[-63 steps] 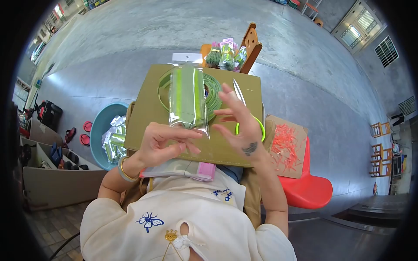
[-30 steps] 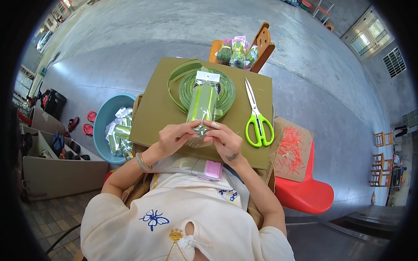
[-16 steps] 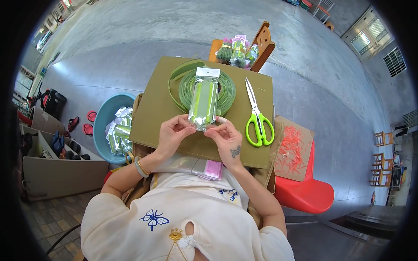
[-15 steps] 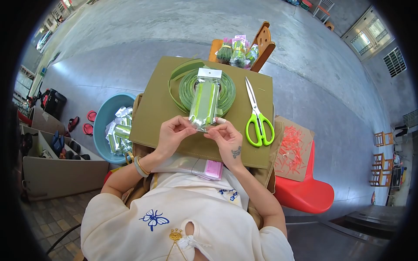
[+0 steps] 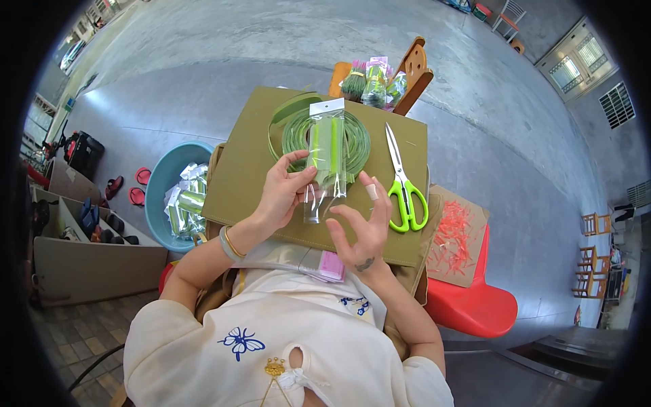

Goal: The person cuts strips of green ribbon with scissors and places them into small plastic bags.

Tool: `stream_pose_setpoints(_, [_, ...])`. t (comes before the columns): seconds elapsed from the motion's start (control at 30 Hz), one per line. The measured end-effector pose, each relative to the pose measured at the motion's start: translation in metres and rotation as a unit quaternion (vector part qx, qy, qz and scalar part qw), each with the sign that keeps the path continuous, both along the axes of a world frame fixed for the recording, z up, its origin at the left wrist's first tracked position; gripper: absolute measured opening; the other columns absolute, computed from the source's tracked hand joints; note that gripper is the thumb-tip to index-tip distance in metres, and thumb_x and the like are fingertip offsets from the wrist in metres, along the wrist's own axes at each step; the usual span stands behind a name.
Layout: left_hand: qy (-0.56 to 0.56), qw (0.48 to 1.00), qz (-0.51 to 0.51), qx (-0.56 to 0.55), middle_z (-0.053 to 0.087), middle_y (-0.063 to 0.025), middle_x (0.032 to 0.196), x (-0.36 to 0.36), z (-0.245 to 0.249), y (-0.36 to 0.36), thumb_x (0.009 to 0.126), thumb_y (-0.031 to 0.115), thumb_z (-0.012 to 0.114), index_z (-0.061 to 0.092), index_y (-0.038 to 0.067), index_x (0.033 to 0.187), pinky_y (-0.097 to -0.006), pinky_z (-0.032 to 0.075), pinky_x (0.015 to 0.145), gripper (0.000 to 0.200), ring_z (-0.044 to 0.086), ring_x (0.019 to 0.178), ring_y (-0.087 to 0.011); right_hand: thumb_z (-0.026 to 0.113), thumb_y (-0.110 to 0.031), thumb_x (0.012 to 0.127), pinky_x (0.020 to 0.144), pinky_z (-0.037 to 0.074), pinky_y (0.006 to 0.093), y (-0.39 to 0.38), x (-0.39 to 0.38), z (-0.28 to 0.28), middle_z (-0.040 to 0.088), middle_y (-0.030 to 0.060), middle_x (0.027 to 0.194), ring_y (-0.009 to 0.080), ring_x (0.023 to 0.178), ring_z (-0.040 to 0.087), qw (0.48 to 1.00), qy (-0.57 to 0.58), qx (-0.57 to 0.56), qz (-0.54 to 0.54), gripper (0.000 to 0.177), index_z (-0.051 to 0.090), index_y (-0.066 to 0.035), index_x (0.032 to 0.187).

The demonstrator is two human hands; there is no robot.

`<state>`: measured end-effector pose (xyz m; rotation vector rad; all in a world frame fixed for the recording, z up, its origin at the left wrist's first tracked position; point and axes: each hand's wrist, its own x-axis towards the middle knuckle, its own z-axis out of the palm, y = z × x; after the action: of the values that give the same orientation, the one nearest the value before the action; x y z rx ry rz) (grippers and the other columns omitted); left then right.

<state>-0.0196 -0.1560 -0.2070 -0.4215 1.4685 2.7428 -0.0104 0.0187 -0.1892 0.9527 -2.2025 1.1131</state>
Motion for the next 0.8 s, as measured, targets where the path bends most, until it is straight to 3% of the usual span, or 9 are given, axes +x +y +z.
stream_pose_setpoints(0.03, [-0.001,1.0,0.012,0.002,0.063,-0.0163,0.089,0.001,0.0,0.002,0.086,0.009,0.059,0.033,0.0,0.119,-0.0301,0.057,0.063,0.043,0.064,0.072,-0.0175,0.066,-0.019,0.074,0.104,0.02,0.0504,0.001,0.003,-0.003,0.037,0.0256,0.134,0.0437,0.126,0.028,0.999,-0.03,0.015,0.015,0.023,0.067,-0.004,0.091])
stream_pose_setpoints(0.13, [0.003,0.999,0.034,0.024,0.062,-0.0185,0.091,0.003,0.003,0.008,0.086,0.008,0.059,0.031,-0.001,0.118,-0.0317,0.057,0.062,0.043,0.064,0.072,-0.0191,0.06,-0.027,0.081,0.105,0.015,0.0542,-0.004,0.003,-0.004,0.03,0.0269,0.139,0.0449,0.131,0.02,0.995,-0.002,0.101,-0.024,0.032,0.066,-0.002,0.1])
stream_pose_setpoints(0.23, [0.005,0.999,0.032,0.041,0.062,-0.0196,0.092,0.005,0.007,0.009,0.086,0.007,0.059,0.03,-0.001,0.117,-0.0335,0.058,0.063,0.043,0.065,0.074,-0.0207,0.048,-0.04,0.088,0.104,0.009,0.0585,-0.007,0.001,-0.009,0.022,0.0278,0.142,0.0469,0.133,0.01,0.993,-0.04,0.113,-0.022,0.049,0.06,0.001,0.111])
stream_pose_setpoints(0.43, [0.014,0.998,0.04,0.045,0.061,-0.0196,0.093,0.007,0.011,0.013,0.088,0.008,0.056,0.03,-0.001,0.117,-0.0344,0.058,0.063,0.04,0.066,0.077,-0.0254,0.033,-0.05,0.092,0.103,0.007,0.0599,-0.009,-0.001,-0.014,0.012,0.0279,0.145,0.048,0.134,0.002,0.992,-0.085,0.096,-0.008,0.064,0.047,0.003,0.126])
stream_pose_setpoints(0.8, [0.013,0.998,0.035,0.054,0.06,-0.0206,0.097,0.006,0.011,0.011,0.088,0.008,0.055,0.03,0.0,0.117,-0.0334,0.059,0.062,0.039,0.066,0.078,-0.0273,0.024,-0.055,0.092,0.103,0.005,0.0595,-0.009,-0.003,-0.015,0.01,0.0282,0.145,0.0491,0.133,0.0,0.991,-0.105,0.08,0.001,0.067,0.045,-0.005,0.131])
